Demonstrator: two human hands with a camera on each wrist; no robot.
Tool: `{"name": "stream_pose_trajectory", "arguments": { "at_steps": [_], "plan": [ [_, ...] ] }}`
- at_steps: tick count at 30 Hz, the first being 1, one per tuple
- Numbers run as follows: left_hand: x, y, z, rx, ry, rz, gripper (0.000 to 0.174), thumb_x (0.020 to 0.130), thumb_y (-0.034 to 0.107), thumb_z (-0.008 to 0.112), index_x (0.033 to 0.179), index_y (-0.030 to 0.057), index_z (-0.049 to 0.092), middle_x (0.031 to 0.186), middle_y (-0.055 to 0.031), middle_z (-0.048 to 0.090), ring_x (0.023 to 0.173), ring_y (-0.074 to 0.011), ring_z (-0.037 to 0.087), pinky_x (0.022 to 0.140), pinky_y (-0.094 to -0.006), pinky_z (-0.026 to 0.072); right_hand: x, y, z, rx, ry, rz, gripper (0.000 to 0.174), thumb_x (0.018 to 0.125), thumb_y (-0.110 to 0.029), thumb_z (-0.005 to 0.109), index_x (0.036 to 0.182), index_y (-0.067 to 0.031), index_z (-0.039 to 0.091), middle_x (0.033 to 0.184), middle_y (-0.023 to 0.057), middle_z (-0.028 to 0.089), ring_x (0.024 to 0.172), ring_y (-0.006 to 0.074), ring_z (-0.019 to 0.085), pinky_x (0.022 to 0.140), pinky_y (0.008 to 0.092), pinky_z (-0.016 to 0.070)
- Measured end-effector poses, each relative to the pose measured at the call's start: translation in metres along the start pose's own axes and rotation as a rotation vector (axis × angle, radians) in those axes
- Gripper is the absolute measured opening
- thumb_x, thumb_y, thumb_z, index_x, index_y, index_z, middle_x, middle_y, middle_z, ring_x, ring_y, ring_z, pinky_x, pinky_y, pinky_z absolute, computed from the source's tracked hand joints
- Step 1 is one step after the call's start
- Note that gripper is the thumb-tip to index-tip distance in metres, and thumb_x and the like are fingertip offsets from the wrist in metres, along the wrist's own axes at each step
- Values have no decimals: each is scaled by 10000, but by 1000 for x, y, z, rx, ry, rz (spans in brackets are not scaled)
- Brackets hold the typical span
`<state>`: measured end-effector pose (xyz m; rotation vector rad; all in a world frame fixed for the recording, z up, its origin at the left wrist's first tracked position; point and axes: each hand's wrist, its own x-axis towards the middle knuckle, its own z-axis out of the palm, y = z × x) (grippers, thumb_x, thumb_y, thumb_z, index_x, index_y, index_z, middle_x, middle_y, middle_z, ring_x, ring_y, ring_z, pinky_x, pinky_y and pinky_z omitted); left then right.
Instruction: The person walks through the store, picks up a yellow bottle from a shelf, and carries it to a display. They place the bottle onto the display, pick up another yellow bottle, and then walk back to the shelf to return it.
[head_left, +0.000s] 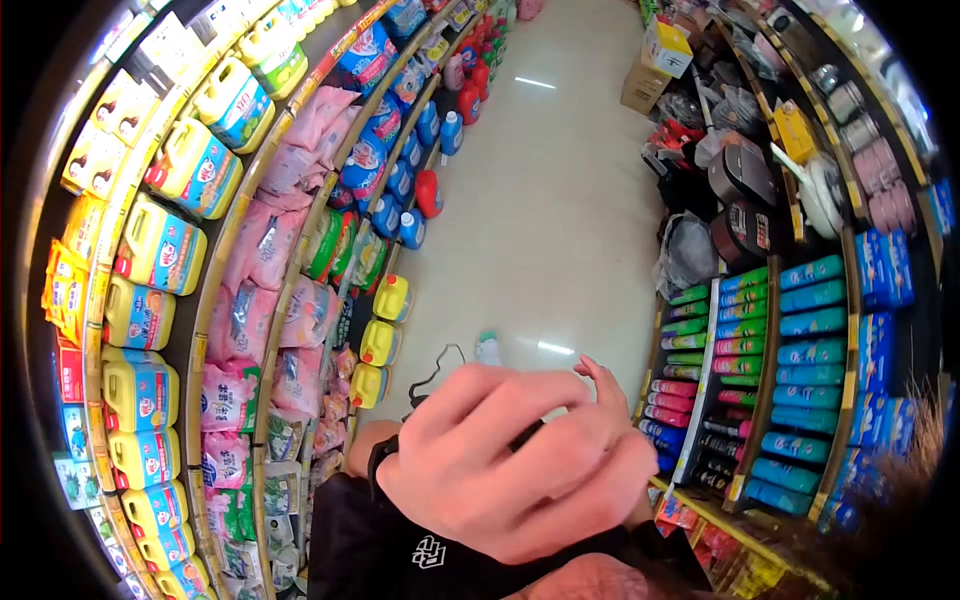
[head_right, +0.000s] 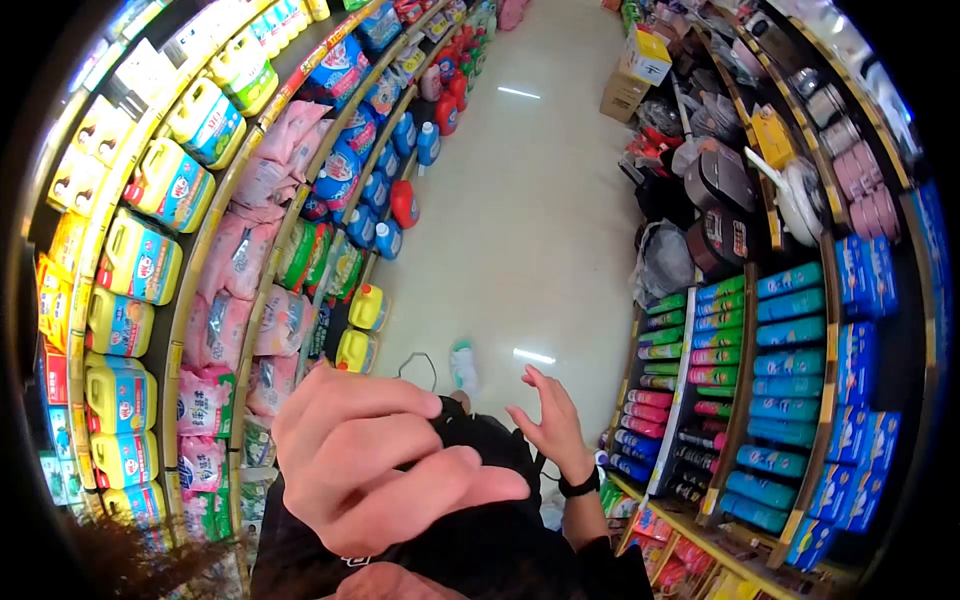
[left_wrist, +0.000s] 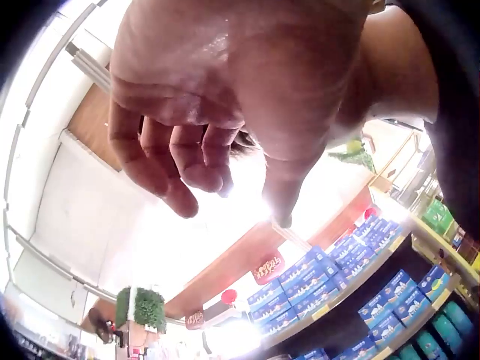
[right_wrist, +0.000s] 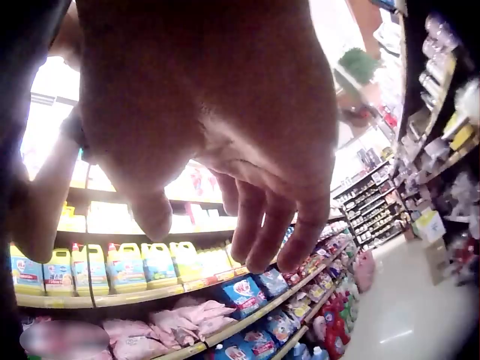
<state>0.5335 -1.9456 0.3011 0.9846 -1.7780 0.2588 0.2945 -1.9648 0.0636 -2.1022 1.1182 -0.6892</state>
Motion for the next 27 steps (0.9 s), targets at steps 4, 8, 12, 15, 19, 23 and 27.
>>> {"name": "stream_pose_trajectory", "arguments": {
  "at_steps": [4,8,12,15,19,23,27],
  "plan": [
    [26,-35,14,-21,-55,-128,371,620,322,885,919,165,731,721,34,533,577,-153,529,486,-271,327,71,7,-3,-11,-65,-66,703,832,-181,811,1436,-36,481,1199,176,656,1103,355,637,954,419,510],
    [49,-67,31,36,-77,-150,357,656,307,848,946,138,726,754,26,534,636,-149,527,500,-264,346,120,41,14,31,-87,-151,694,835,-199,812,1431,-44,492,1218,173,650,1121,359,629,971,427,505],
    [73,-95,45,110,-91,-158,346,691,291,812,972,112,720,787,17,535,694,-144,525,515,-257,366,158,29,9,41,-150,-20,672,837,-212,804,1418,-47,510,1251,175,635,1163,368,607,1006,449,486],
    [88,-123,62,174,-128,-166,340,717,280,784,992,92,716,811,11,536,738,-141,523,526,-251,380,186,37,8,47,-199,-40,664,829,-202,804,1407,-44,517,1246,179,636,1153,371,609,995,451,489],
    [100,-172,89,207,-284,-165,420,705,276,779,1064,71,706,843,3,530,810,-140,532,556,-243,415,227,70,11,60,-239,-120,653,819,-189,804,1391,-39,527,1240,185,637,1141,375,612,980,455,494],
    [86,-234,137,114,-418,-212,497,745,278,738,1229,173,700,805,31,493,675,-127,540,577,-241,491,281,111,10,58,-261,-227,642,809,-176,804,1376,-35,536,1234,191,639,1129,378,615,965,458,498],
    [43,-302,204,-64,-390,-451,448,817,327,795,1202,131,675,871,-5,644,786,-201,661,626,-325,540,349,151,-5,52,-242,-172,590,813,-171,796,1334,-26,560,1219,197,643,1103,383,619,939,461,503]
  ]
}}
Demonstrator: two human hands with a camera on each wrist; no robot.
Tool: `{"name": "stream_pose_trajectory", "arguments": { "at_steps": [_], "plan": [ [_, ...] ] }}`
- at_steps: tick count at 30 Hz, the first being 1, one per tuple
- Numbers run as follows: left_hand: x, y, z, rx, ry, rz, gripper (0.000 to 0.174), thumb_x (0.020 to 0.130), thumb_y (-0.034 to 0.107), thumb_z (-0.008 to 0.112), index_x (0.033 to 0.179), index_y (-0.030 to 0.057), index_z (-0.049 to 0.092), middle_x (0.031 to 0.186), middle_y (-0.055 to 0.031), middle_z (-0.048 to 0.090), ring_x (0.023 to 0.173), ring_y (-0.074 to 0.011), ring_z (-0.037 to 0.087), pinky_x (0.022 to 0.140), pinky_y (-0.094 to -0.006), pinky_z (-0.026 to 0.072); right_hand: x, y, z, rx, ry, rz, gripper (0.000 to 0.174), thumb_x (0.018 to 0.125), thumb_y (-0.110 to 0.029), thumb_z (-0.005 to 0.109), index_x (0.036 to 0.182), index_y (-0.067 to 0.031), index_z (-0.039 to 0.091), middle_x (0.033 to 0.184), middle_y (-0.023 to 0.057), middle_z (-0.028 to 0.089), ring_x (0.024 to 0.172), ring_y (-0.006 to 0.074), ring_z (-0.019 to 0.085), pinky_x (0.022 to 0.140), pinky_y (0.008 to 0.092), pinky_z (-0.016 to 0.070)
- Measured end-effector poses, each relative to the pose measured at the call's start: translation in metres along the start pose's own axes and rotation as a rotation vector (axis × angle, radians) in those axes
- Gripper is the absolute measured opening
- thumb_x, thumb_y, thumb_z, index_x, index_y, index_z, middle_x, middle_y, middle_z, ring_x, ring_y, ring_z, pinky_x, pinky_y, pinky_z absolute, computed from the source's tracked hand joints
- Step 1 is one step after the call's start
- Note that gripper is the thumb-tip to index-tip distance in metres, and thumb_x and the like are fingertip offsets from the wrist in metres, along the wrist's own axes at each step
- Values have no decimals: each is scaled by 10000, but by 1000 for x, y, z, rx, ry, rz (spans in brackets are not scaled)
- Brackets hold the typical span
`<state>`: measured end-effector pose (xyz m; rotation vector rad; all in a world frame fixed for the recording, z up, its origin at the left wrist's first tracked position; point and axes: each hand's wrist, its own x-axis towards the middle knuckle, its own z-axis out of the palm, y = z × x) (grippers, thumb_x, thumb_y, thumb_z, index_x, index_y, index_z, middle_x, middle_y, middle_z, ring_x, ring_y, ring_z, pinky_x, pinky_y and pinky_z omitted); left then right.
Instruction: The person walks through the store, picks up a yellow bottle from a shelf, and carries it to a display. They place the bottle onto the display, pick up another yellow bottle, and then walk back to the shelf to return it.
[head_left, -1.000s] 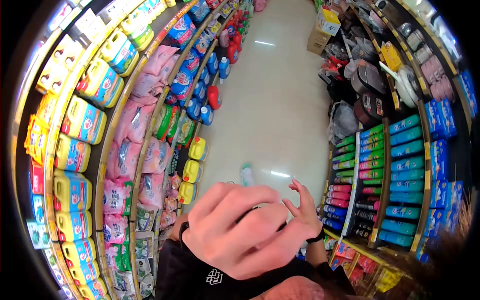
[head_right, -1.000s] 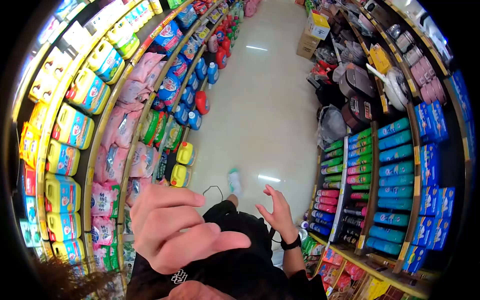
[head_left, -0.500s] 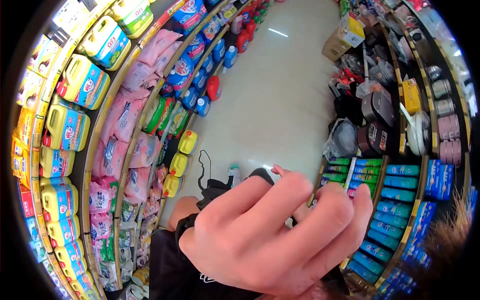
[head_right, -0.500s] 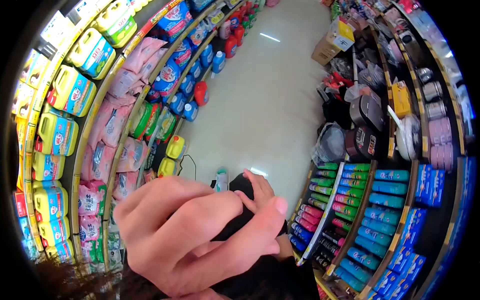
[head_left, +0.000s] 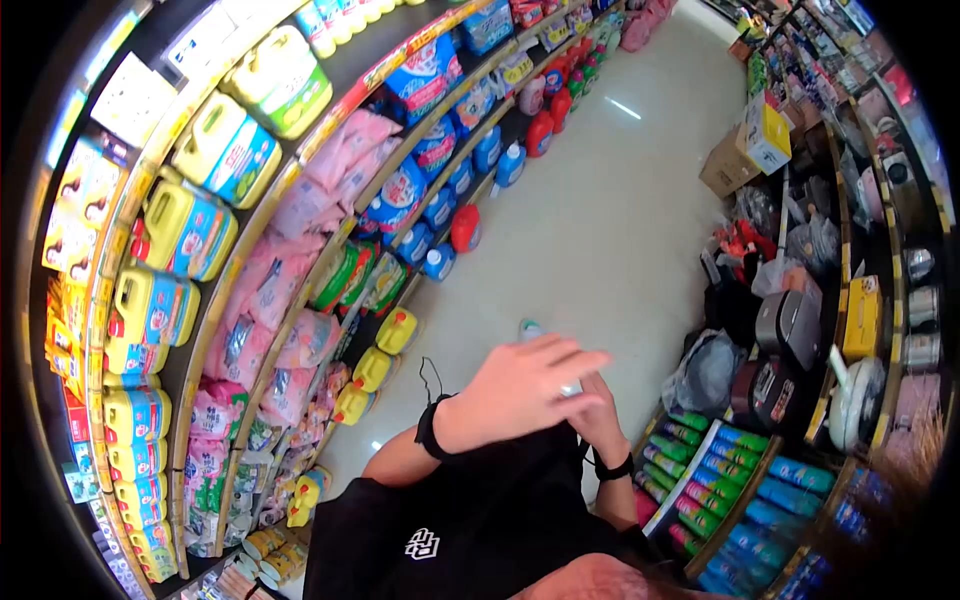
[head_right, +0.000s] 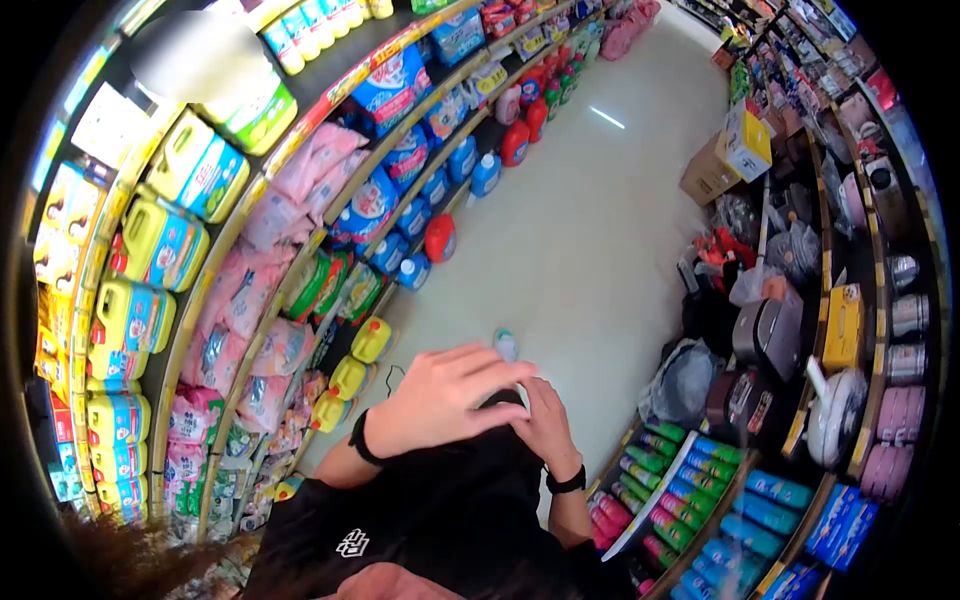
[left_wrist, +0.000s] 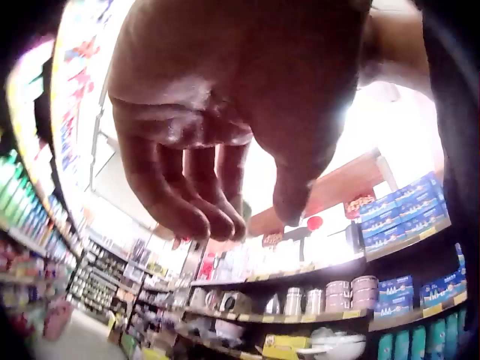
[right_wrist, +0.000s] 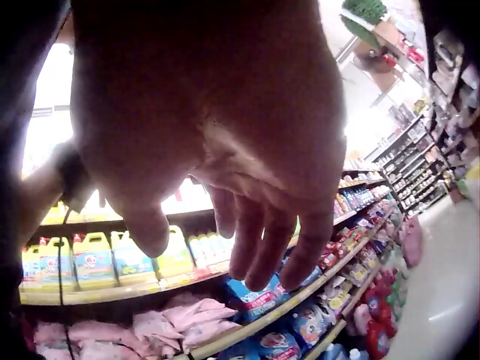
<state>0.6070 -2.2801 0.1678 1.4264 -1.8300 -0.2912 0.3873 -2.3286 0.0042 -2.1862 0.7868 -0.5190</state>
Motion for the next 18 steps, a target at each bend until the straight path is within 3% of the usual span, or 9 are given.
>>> {"name": "stream_pose_trajectory", "arguments": {
  "at_steps": [4,7,10,18],
  "plan": [
    [2,-87,79,-243,-92,-358,462,885,316,760,1264,81,642,925,-106,672,867,-287,686,718,-384,557,55,51,-39,-46,-3,36,539,832,-213,790,1295,-23,586,1201,188,648,1089,381,619,925,451,504],
    [-19,-158,139,-154,-286,-386,489,897,342,743,1295,81,631,998,-152,677,927,-316,687,786,-409,559,86,86,-69,-112,-49,43,538,839,-250,785,1289,-25,595,1186,181,652,1075,376,620,922,447,506],
    [-13,-195,157,-103,-417,-540,515,907,362,728,1316,70,616,1065,-166,677,974,-327,684,827,-419,560,117,113,-91,-140,-80,43,529,851,-272,774,1284,-24,598,1176,178,655,1072,371,622,920,445,507],
    [33,-241,174,-249,-132,-685,479,934,348,703,1290,43,603,1097,-176,674,1006,-305,688,861,-411,553,203,164,-95,-39,-140,-1,513,862,-271,765,1285,-33,599,1163,168,659,1068,367,626,906,436,521]
  ]
}}
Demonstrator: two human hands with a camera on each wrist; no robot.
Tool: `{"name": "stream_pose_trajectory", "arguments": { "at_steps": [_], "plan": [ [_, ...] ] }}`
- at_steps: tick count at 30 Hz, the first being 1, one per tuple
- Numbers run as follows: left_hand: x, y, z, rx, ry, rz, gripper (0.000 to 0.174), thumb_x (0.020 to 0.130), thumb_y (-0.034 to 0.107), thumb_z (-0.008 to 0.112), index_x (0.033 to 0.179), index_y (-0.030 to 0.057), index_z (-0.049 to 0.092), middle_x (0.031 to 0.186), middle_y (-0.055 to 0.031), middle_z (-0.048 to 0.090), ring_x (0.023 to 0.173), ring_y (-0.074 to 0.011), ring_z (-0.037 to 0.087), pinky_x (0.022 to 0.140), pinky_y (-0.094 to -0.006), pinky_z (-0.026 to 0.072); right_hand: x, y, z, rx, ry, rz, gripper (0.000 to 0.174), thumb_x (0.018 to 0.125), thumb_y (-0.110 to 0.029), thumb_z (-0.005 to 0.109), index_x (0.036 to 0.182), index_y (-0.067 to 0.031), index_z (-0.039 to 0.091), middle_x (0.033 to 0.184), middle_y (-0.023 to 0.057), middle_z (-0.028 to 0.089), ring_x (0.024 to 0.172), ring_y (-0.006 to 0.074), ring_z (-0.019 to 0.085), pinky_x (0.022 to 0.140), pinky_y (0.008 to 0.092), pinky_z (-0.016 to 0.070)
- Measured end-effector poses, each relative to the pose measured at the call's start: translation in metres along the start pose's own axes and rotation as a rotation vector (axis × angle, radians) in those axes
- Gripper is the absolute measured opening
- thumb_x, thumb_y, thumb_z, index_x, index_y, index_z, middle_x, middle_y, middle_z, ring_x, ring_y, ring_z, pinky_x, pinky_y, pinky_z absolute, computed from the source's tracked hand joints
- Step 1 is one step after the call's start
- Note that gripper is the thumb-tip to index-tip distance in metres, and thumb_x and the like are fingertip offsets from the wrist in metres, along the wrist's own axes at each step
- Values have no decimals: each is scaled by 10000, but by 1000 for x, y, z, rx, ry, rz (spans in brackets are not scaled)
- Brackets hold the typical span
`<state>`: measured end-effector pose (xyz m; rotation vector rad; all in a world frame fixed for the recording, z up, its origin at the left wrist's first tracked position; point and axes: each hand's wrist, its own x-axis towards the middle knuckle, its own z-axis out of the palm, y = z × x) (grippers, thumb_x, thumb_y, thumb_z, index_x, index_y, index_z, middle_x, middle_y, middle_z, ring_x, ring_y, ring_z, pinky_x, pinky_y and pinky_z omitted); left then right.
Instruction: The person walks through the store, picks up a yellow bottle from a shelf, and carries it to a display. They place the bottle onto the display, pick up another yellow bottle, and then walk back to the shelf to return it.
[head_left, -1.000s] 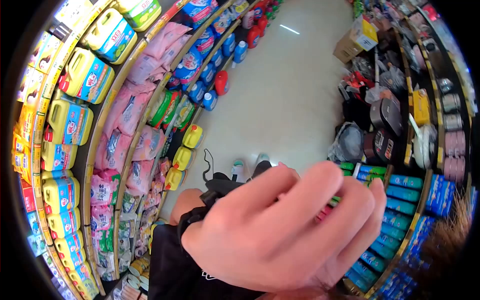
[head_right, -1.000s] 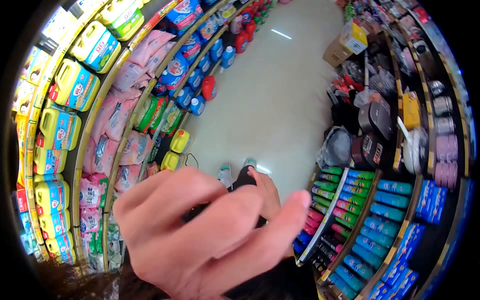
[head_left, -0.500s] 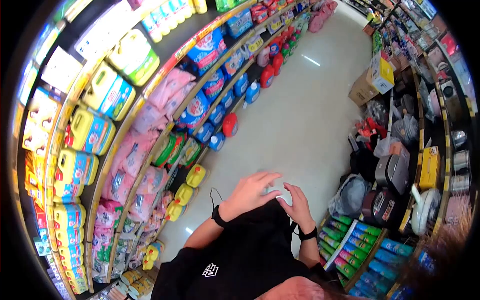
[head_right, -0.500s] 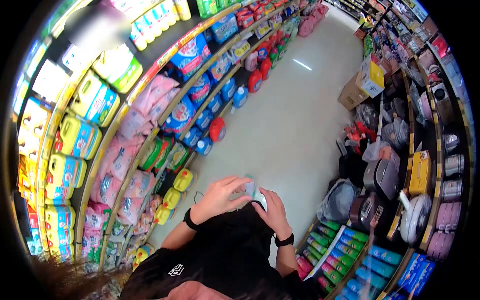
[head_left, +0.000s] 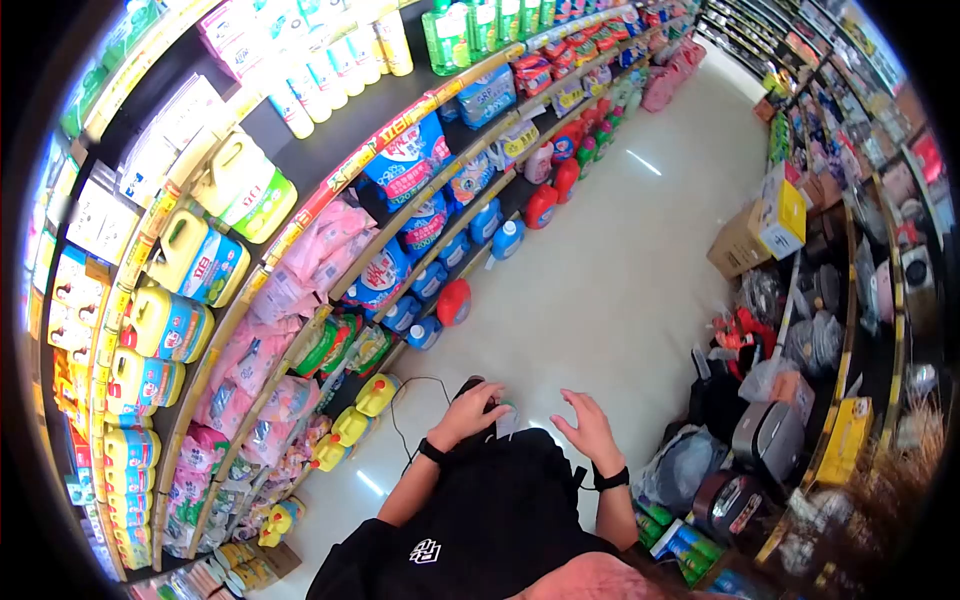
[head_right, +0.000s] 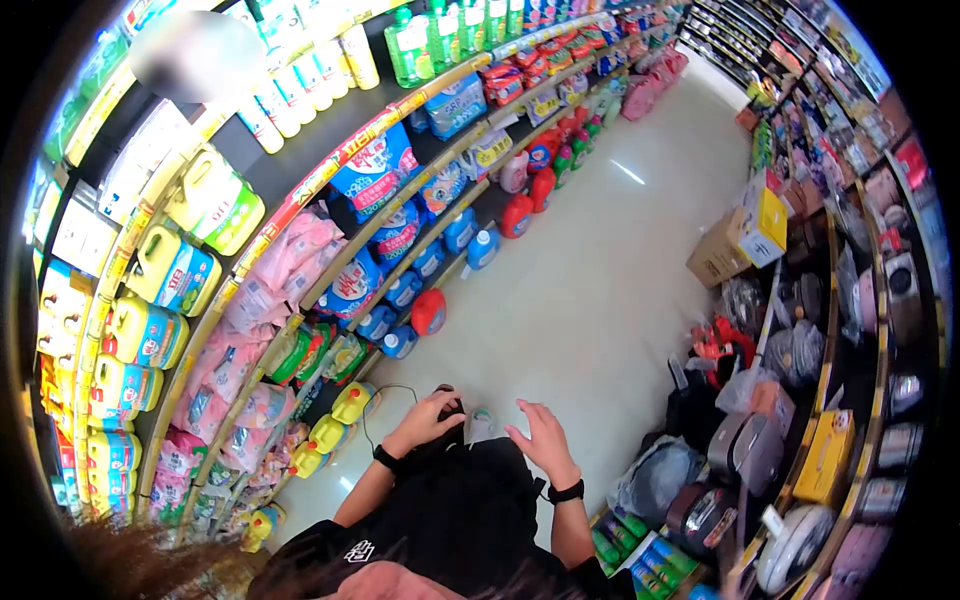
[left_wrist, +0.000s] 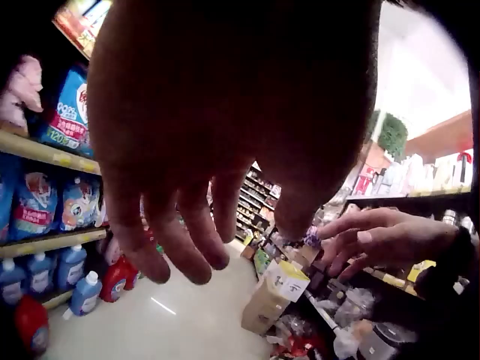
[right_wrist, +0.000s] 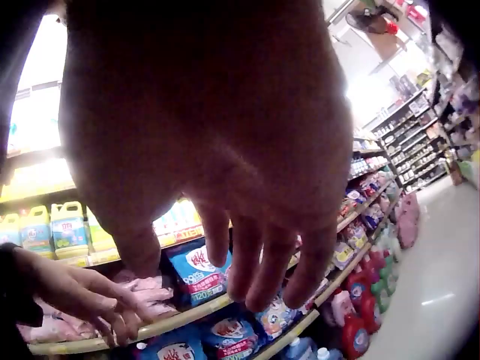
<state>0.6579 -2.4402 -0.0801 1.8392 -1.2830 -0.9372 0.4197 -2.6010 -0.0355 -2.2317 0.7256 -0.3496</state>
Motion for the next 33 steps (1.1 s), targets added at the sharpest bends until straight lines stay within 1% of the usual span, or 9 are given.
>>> {"name": "stream_pose_trajectory", "arguments": {
  "at_steps": [3,9,12,15,18,24,27,31,33],
  "plan": [
    [24,4,-1,-74,72,-1,487,941,316,710,1313,33,575,1083,-161,667,981,-276,692,850,-388,556,45,11,-4,-11,-59,-44,520,856,-239,792,1291,-31,598,1151,166,670,1069,329,658,920,401,534],
    [85,-15,-30,-135,183,-41,491,934,282,726,1330,40,567,1101,-146,664,989,-279,678,864,-396,548,155,52,-14,-271,-196,-158,496,886,-304,742,1291,-59,594,1137,167,665,1016,361,644,872,445,537],
    [122,-24,-58,-109,258,-68,494,929,273,731,1336,48,566,1101,-137,669,1003,-279,678,871,-399,545,223,70,-25,-339,-269,-123,484,888,-320,717,1283,-72,587,1142,145,656,1073,353,624,897,473,512],
    [156,-33,-88,-100,356,-45,496,929,271,732,1339,50,562,1105,-134,672,1004,-280,678,873,-400,546,298,73,-40,-351,-238,-181,483,882,-303,731,1277,-64,592,1109,161,658,1016,375,629,871,462,527],
    [190,-40,-121,-199,422,-101,488,927,244,737,1336,46,560,1097,-130,673,999,-269,677,865,-387,547,371,58,-55,-301,-225,-241,477,883,-275,722,1282,-52,586,1139,170,652,1050,371,626,899,470,519],
    [247,-41,-189,-304,604,4,494,920,155,741,1363,38,556,1106,-106,677,990,-208,676,843,-338,556,495,-10,-66,-68,-196,-468,503,873,-181,754,1320,-35,574,1149,191,659,1053,388,642,899,442,534],
    [265,-20,-230,-349,646,8,476,930,131,729,1362,33,556,1102,-105,683,981,-185,680,841,-324,562,542,-56,-70,100,-253,-599,529,873,-123,767,1350,-33,556,1148,168,671,1047,334,675,888,399,546],
    [294,9,-291,-341,740,69,459,938,103,715,1363,37,555,1107,-96,689,987,-173,679,866,-314,554,608,-110,-62,472,-313,-522,529,916,-110,750,1385,-20,525,1229,130,646,1033,219,680,878,348,551],
    [311,19,-317,-328,784,75,455,938,92,711,1362,42,556,1104,-96,690,988,-172,681,881,-316,550,649,-128,-47,532,-252,-549,554,933,-113,733,1423,-18,492,1273,149,615,1071,227,657,879,338,552]
  ]
}}
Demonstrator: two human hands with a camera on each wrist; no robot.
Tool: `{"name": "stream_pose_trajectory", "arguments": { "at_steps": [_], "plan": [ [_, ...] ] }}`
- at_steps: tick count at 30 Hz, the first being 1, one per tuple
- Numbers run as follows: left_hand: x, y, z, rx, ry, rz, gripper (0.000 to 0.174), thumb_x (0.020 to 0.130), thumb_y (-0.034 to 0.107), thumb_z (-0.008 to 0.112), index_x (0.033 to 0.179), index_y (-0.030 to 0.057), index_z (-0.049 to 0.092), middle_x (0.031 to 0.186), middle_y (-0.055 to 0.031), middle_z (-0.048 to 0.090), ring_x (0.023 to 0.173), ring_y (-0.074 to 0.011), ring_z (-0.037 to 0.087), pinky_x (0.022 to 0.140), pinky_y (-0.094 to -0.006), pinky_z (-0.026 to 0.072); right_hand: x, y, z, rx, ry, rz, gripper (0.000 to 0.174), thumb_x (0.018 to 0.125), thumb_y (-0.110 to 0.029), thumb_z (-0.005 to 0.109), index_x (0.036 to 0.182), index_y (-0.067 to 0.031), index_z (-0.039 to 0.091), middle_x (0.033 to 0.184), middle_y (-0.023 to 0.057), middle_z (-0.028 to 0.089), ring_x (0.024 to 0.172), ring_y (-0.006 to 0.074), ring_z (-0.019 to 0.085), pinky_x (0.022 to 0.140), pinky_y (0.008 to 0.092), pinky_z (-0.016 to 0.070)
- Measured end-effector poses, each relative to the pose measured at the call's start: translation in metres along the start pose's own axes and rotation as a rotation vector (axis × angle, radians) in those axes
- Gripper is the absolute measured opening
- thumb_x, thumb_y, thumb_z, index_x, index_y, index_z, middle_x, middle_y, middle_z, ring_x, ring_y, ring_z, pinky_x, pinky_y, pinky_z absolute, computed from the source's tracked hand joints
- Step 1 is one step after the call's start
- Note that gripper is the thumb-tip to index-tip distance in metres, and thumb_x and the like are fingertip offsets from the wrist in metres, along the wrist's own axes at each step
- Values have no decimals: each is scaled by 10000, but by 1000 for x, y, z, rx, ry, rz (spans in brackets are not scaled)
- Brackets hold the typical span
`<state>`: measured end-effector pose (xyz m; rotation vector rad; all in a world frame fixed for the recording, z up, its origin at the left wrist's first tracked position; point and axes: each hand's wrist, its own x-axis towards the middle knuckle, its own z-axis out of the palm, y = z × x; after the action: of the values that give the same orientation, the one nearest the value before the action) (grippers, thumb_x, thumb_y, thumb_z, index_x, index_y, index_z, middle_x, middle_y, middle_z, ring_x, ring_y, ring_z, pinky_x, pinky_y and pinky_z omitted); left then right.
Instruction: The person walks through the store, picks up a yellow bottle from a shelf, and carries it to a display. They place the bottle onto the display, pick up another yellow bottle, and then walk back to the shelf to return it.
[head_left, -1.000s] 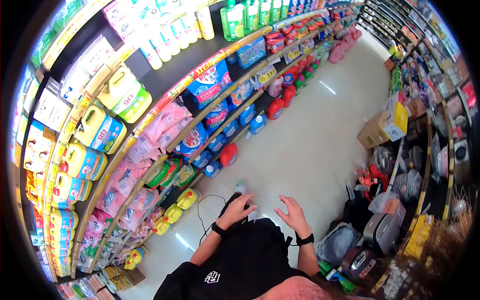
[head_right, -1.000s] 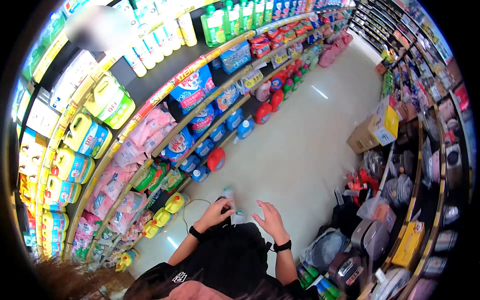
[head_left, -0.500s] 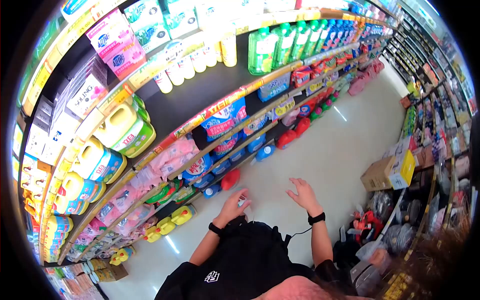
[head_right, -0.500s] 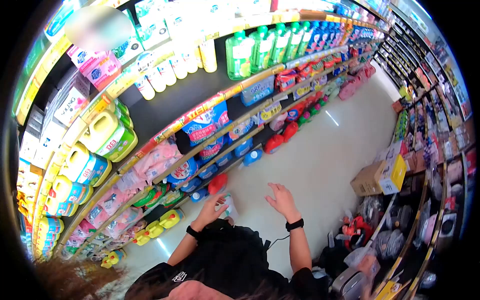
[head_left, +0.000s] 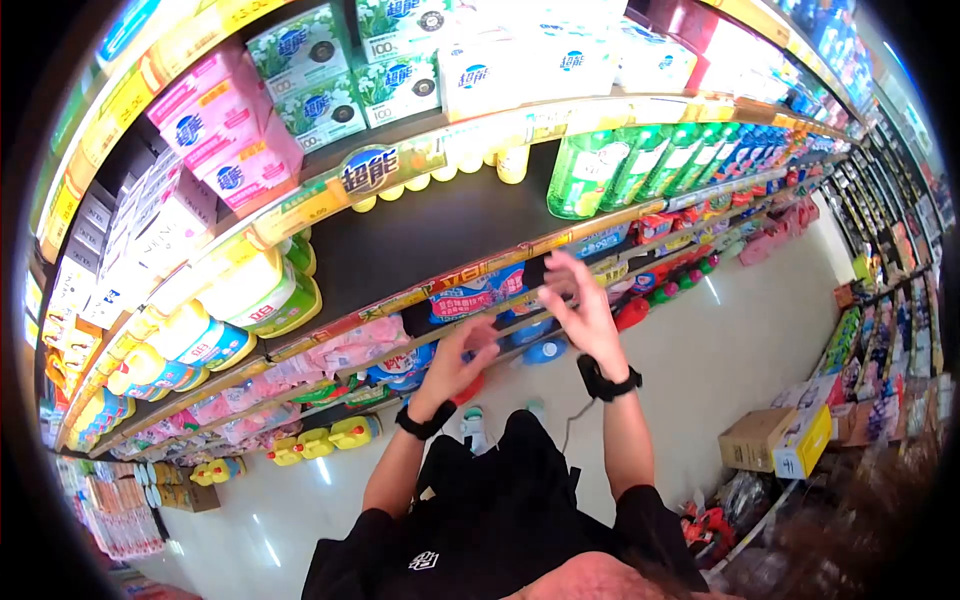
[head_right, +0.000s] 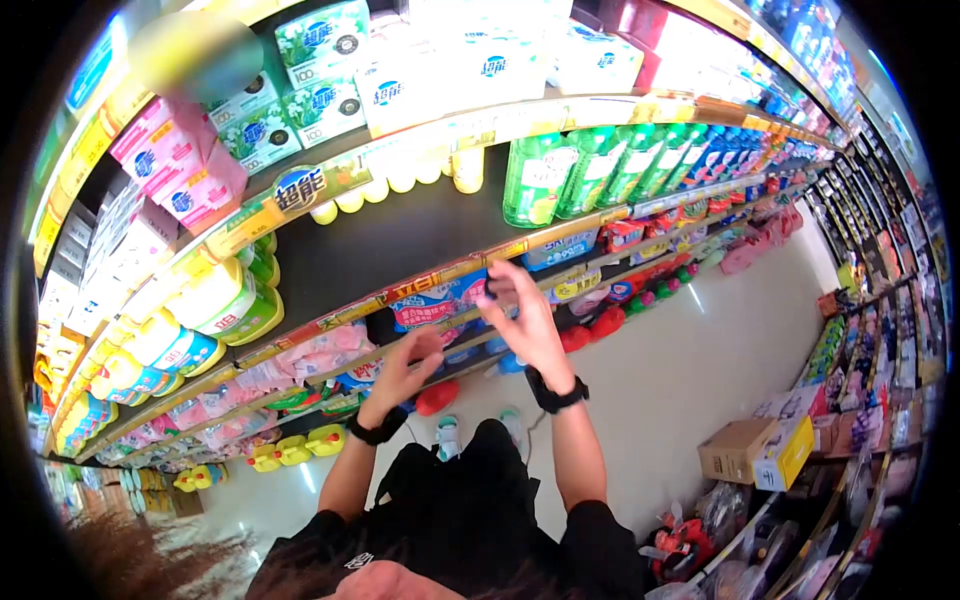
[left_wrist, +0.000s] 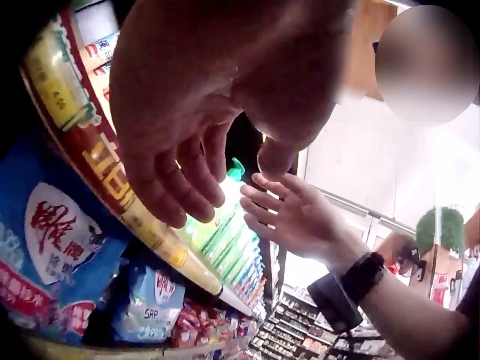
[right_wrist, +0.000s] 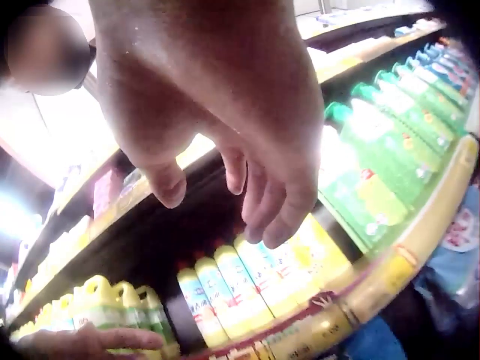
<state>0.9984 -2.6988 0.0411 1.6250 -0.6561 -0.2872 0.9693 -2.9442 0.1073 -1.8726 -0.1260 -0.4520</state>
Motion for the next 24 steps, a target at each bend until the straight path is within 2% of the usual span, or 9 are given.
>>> {"name": "stream_pose_trajectory", "arguments": {
  "at_steps": [6,7,8,10,11,14,15,17,24],
  "plan": [
    [104,25,4,56,186,59,406,974,77,669,1358,23,551,1112,-80,679,1001,-144,666,875,-292,542,122,38,27,102,96,-128,683,917,-188,752,1479,-17,403,1353,197,526,1193,283,576,964,404,512],
    [115,25,4,52,235,66,402,970,76,673,1351,26,557,1103,-81,681,982,-146,672,852,-286,548,139,37,30,84,134,-26,708,884,-185,773,1452,19,403,1330,224,514,1194,324,561,966,419,499],
    [125,18,5,23,283,53,395,976,76,667,1351,24,555,1103,-76,677,977,-134,666,840,-276,546,159,63,38,-36,243,-119,680,876,-149,780,1429,21,423,1395,246,495,1274,357,529,1023,447,484],
    [144,-1,8,-51,376,36,381,988,75,654,1352,20,553,1102,-66,667,967,-111,653,818,-255,543,189,79,41,-277,337,-232,710,846,-170,779,1403,62,405,1323,288,497,1168,462,529,986,476,457],
    [150,-7,11,-27,402,44,367,999,77,643,1349,15,551,1101,-59,657,963,-86,630,802,-238,538,198,84,48,-115,373,-210,569,857,-144,756,1325,56,502,1285,284,550,1151,487,527,988,508,437],
    [160,-8,20,-82,429,30,357,1015,53,612,1363,20,540,1124,-16,625,958,-55,576,815,-203,480,223,118,57,-323,255,-420,383,876,-154,732,1182,39,608,1191,240,629,1140,474,544,979,531,429],
    [161,-8,24,-58,457,12,357,1015,59,615,1362,19,542,1127,-19,627,958,-57,576,814,-204,481,232,122,67,-294,394,-477,253,914,-192,700,1067,6,659,1115,191,675,1128,429,568,975,528,426],
    [161,-7,28,-5,520,-16,357,1014,70,621,1358,16,546,1131,-25,633,959,-60,576,810,-206,483,235,133,74,-211,409,-282,262,942,-234,677,1062,-2,655,1119,185,679,1116,414,580,986,524,418],
    [154,8,43,85,677,14,383,992,88,653,1354,15,548,1151,-75,653,997,-97,619,828,-244,530,260,216,75,-579,240,-354,286,988,-305,582,1093,-60,685,1105,193,692,1060,424,616,992,526,441]
  ]
}}
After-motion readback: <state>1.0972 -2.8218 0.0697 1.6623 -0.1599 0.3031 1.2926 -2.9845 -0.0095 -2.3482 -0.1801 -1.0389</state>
